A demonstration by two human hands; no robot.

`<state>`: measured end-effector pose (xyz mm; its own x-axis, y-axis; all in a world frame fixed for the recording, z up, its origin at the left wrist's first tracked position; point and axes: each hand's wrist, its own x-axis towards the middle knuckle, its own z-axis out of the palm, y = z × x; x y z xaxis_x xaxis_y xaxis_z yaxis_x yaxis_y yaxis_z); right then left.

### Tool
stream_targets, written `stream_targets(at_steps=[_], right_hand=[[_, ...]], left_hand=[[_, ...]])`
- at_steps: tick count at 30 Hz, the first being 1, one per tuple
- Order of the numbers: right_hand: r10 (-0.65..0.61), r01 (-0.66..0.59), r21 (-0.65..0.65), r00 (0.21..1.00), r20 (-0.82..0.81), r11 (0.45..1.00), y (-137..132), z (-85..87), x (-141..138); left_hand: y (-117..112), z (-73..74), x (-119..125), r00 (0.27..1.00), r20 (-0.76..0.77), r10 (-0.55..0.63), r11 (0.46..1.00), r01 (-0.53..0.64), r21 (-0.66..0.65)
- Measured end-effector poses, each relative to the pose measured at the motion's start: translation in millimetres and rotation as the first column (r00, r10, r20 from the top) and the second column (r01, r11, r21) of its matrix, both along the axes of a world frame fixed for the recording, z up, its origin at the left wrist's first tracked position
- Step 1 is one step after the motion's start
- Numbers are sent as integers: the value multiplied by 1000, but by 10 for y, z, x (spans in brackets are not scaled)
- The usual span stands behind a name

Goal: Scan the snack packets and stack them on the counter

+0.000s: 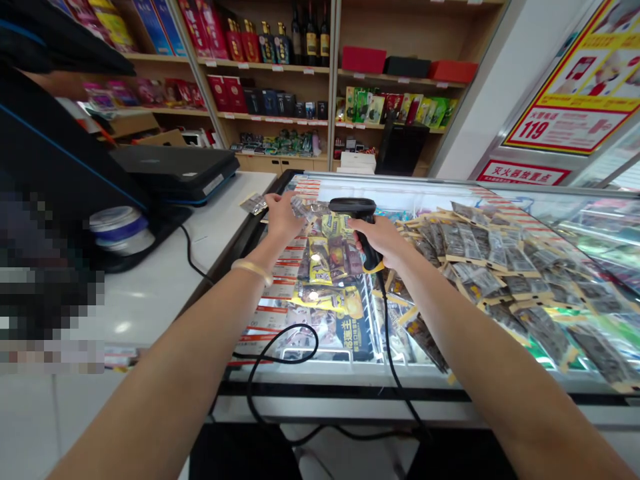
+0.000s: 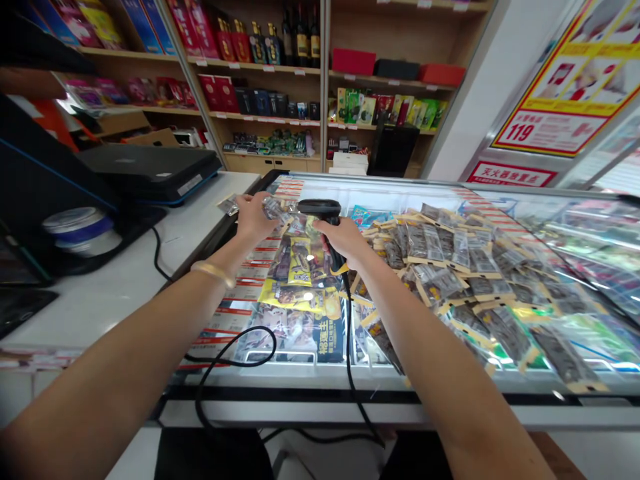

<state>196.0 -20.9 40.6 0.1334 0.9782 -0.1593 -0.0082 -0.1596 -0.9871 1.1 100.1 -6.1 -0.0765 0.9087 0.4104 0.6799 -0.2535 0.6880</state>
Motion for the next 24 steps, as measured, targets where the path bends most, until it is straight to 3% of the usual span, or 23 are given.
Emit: stream_targets(at_steps=[4, 10, 14, 24], right_hand=[[39, -39, 22, 999, -3, 999, -169, 13, 54], [137, -136, 32, 991, -8, 990, -384, -57, 138], [179, -180, 30, 983, 31, 983, -446, -97, 152], [251, -257, 34, 960, 121, 966, -476, -64, 112]], left_hand=[[-93, 0, -48, 966, 254, -54, 998, 58, -8], [-332, 43, -118, 867, 463, -186, 979, 206, 7], [-397, 74, -135, 841, 504, -198, 973, 231, -3], [-383, 73, -152, 877, 440, -195, 975, 220, -6]])
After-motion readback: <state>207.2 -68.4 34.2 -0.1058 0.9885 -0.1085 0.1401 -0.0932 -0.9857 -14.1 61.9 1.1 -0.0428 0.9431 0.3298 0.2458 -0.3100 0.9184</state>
